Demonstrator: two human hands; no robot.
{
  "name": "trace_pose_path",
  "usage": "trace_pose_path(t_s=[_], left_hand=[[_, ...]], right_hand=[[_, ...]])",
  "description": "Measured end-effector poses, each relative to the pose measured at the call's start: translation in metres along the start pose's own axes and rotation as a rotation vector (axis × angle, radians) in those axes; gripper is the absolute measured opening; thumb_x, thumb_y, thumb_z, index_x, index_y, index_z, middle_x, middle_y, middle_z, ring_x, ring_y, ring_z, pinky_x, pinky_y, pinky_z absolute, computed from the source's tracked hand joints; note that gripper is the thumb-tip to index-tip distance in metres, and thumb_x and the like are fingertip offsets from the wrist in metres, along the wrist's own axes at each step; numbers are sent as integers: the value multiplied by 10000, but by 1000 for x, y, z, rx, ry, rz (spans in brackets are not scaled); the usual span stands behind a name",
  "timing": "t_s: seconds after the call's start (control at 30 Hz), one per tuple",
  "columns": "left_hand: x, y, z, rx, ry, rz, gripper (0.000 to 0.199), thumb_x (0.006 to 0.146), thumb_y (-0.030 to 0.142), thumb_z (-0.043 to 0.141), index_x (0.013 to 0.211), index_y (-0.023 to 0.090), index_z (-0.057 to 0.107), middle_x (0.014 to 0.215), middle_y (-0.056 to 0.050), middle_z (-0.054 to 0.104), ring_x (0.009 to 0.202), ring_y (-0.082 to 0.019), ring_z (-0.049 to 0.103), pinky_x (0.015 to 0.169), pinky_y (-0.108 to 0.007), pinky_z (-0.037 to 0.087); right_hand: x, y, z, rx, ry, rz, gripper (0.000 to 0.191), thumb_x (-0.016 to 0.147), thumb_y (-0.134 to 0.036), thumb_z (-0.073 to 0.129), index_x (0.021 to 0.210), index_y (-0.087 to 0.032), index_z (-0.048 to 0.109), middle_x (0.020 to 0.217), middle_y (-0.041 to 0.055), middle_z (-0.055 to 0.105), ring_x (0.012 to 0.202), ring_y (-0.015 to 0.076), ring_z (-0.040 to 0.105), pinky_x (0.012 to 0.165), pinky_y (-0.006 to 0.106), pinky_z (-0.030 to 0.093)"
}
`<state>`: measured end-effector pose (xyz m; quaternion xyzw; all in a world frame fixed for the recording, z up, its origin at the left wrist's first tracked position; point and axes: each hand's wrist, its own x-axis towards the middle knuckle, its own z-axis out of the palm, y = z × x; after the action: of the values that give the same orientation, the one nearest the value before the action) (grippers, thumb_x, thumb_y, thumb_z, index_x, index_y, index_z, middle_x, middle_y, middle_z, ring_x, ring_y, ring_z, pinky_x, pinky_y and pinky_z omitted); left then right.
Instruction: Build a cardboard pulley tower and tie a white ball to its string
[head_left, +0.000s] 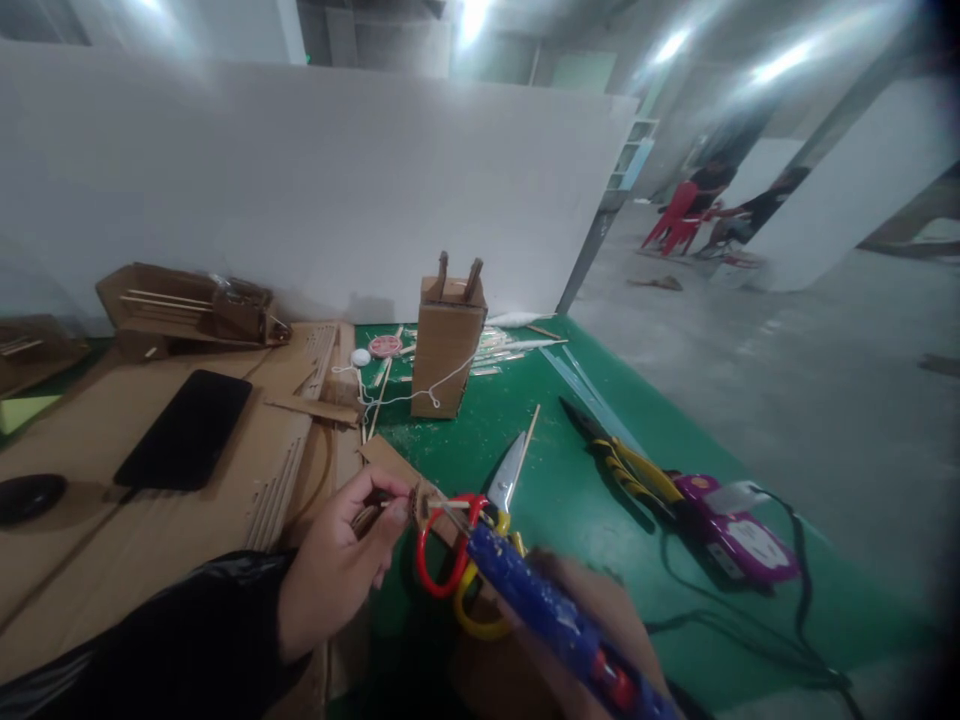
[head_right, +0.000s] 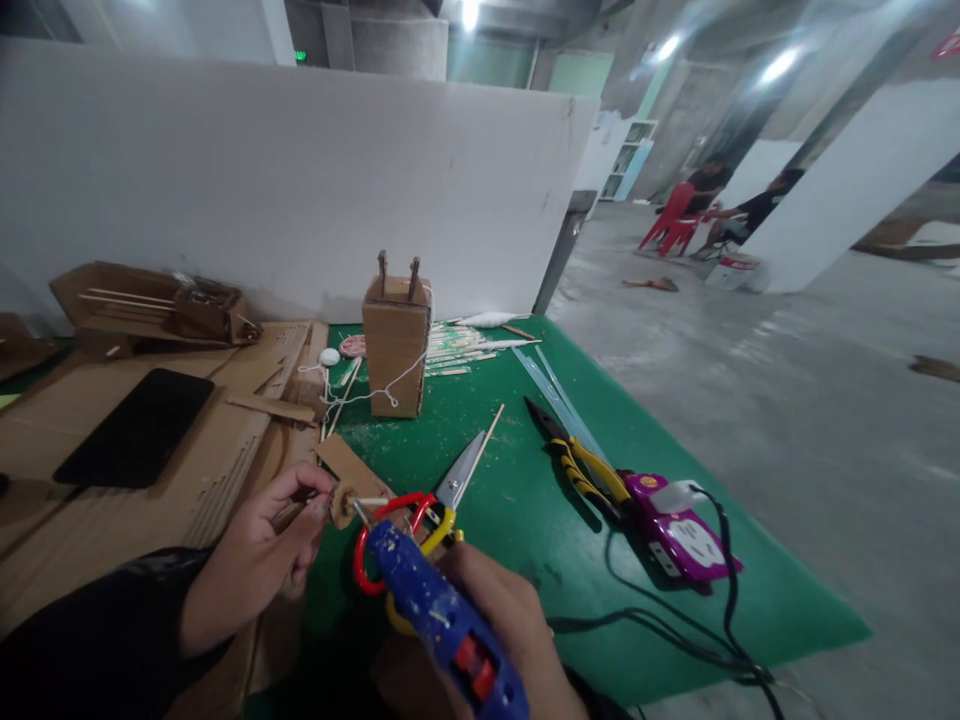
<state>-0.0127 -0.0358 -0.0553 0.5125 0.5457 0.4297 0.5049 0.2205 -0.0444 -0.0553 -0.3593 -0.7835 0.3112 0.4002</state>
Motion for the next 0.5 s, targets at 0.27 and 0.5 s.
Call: trace_pose_path(t_s=[0.27, 0.5], left_hand=[[-4, 2, 1, 61, 13, 30, 268, 903, 468, 461, 902, 200, 472, 532, 89, 411, 435, -68, 410, 407, -153, 373], [-1, 4, 2, 45, -2, 54, 259, 906, 452, 459, 881, 194, 471, 546, 89, 416, 439, -64, 416, 410, -154, 382]], right_hand=[[-5, 7, 13, -19, 39, -27, 85, 845, -165, 569, 813, -221, 514, 674, -12, 549, 553, 122, 527, 515, 204, 410], [-5, 11, 14, -26, 33, -51, 69, 853, -222, 547, 799, -213, 505, 667, -2, 561, 547, 127, 526, 518, 207, 417]])
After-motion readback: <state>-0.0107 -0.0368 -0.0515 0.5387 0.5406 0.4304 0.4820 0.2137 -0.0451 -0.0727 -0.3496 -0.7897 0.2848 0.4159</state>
